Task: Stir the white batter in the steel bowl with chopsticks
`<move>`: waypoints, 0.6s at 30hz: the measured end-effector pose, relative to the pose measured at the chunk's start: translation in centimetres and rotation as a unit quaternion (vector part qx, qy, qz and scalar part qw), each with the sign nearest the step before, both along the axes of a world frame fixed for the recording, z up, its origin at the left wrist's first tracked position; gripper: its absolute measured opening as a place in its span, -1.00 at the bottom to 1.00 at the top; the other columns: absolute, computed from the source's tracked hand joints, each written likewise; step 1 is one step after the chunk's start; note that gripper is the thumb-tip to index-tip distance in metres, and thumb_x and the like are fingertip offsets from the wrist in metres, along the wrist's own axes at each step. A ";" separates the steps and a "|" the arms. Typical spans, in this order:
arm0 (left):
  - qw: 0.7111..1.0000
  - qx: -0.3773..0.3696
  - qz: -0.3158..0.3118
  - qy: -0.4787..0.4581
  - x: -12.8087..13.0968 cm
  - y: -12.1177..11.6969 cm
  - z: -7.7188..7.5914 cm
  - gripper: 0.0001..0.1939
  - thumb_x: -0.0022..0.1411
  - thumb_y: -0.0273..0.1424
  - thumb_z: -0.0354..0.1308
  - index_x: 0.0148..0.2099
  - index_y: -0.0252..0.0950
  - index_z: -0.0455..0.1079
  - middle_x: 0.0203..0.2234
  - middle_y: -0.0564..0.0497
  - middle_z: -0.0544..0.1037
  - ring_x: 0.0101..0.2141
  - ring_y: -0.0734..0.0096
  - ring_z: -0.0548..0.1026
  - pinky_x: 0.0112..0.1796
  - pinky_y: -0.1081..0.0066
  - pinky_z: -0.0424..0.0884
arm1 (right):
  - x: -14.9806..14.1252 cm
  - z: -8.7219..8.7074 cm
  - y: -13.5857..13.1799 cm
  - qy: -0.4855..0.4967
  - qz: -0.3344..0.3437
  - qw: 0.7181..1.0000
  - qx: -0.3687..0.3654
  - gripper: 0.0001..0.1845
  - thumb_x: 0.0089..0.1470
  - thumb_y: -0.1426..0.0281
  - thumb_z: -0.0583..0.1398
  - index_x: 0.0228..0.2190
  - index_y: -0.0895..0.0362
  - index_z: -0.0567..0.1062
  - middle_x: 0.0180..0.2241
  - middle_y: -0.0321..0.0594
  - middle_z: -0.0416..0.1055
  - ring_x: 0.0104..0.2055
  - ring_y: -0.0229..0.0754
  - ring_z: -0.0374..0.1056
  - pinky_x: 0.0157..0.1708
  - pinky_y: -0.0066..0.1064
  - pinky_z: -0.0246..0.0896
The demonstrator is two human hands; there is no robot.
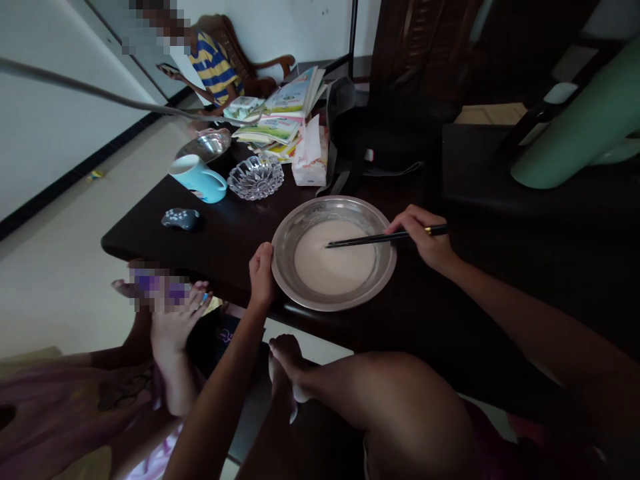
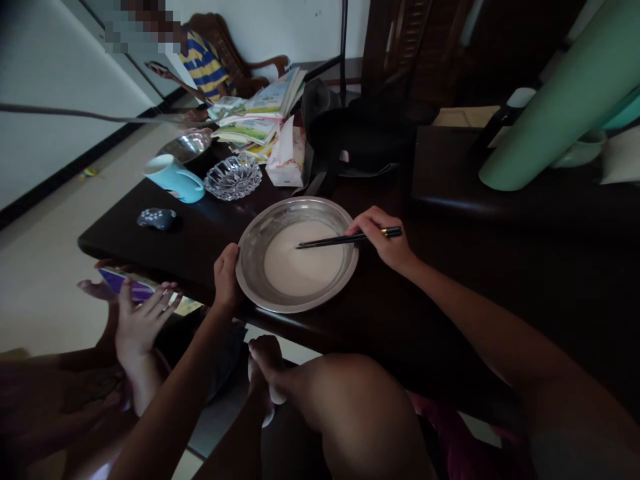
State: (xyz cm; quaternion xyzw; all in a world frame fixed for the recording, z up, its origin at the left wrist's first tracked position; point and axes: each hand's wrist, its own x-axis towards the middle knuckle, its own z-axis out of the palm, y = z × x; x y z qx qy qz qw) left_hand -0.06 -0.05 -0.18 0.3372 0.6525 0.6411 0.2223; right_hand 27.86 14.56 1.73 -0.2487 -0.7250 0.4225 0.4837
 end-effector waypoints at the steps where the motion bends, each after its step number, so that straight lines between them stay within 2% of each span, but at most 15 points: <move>1: 1.000 0.002 -0.002 0.001 0.0 0.0 0.0 -0.53 0.19 -0.10 0.16 -0.56 -0.26 0.08 -0.62 0.15 0.07 -0.56 0.54 0.06 -0.53 0.51 0.13 | 0.0 0.0 0.0 0.027 -0.014 0.999 -0.014 -0.61 0.19 0.08 0.13 -0.51 0.04 0.54 -0.53 -0.28 0.48 -0.45 -0.21 0.43 -0.38 -0.31 0.33; 4: 1.000 -0.001 0.001 0.003 0.1 0.0 0.1 -0.53 0.18 -0.10 0.17 -0.57 -0.27 0.10 -0.61 0.14 0.09 -0.55 0.54 0.09 -0.51 0.51 0.15 | 0.1 0.1 0.0 0.072 0.000 0.996 -0.050 -0.60 0.21 0.08 0.10 -0.49 0.05 0.51 -0.61 -0.32 0.43 -0.56 -0.24 0.40 -0.51 -0.36 0.29; 6: 1.000 -0.005 0.006 0.000 0.2 0.0 0.3 -0.53 0.18 -0.11 0.17 -0.57 -0.26 0.10 -0.62 0.14 0.09 -0.55 0.53 0.09 -0.52 0.51 0.16 | 0.0 0.2 -0.1 0.032 0.033 0.999 -0.029 -0.61 0.20 0.08 0.12 -0.50 0.05 0.53 -0.58 -0.29 0.46 -0.51 -0.22 0.42 -0.46 -0.34 0.32; 8: 1.000 -0.005 0.007 -0.002 0.3 0.0 0.4 -0.53 0.18 -0.12 0.17 -0.57 -0.26 0.09 -0.62 0.14 0.08 -0.56 0.53 0.08 -0.52 0.51 0.15 | 0.0 0.2 -0.1 -0.003 0.033 0.999 -0.004 -0.61 0.18 0.10 0.14 -0.51 0.06 0.55 -0.52 -0.26 0.50 -0.42 -0.20 0.45 -0.37 -0.31 0.36; 11: 1.000 -0.002 0.008 -0.004 0.4 -0.1 0.5 -0.53 0.19 -0.13 0.17 -0.57 -0.26 0.08 -0.62 0.15 0.07 -0.56 0.54 0.07 -0.53 0.51 0.14 | 0.0 -0.1 0.1 0.052 -0.004 0.998 -0.030 -0.61 0.19 0.11 0.14 -0.51 0.07 0.53 -0.56 -0.29 0.47 -0.49 -0.23 0.44 -0.45 -0.36 0.35; 14: 1.000 -0.004 0.006 -0.006 0.4 0.0 0.4 -0.54 0.20 -0.14 0.16 -0.57 -0.26 0.09 -0.62 0.15 0.08 -0.56 0.54 0.08 -0.53 0.51 0.14 | -0.1 -0.3 0.1 0.081 0.028 0.994 -0.063 -0.62 0.21 0.11 0.12 -0.48 0.08 0.51 -0.62 -0.33 0.43 -0.58 -0.26 0.41 -0.55 -0.40 0.29; 16: 1.000 -0.005 0.004 -0.008 0.3 0.0 0.3 -0.54 0.20 -0.13 0.16 -0.57 -0.27 0.09 -0.62 0.15 0.08 -0.56 0.54 0.08 -0.53 0.51 0.14 | -0.1 -0.3 0.1 0.033 0.058 0.997 -0.046 -0.63 0.20 0.12 0.14 -0.47 0.09 0.54 -0.56 -0.29 0.48 -0.50 -0.23 0.44 -0.48 -0.38 0.33; 18: 1.000 0.000 0.004 -0.003 0.2 0.1 0.2 -0.54 0.19 -0.13 0.17 -0.57 -0.27 0.09 -0.62 0.15 0.08 -0.56 0.54 0.07 -0.52 0.52 0.14 | -0.1 -0.2 0.0 -0.001 0.047 0.999 -0.019 -0.63 0.18 0.12 0.15 -0.48 0.09 0.56 -0.49 -0.25 0.51 -0.42 -0.22 0.46 -0.38 -0.35 0.36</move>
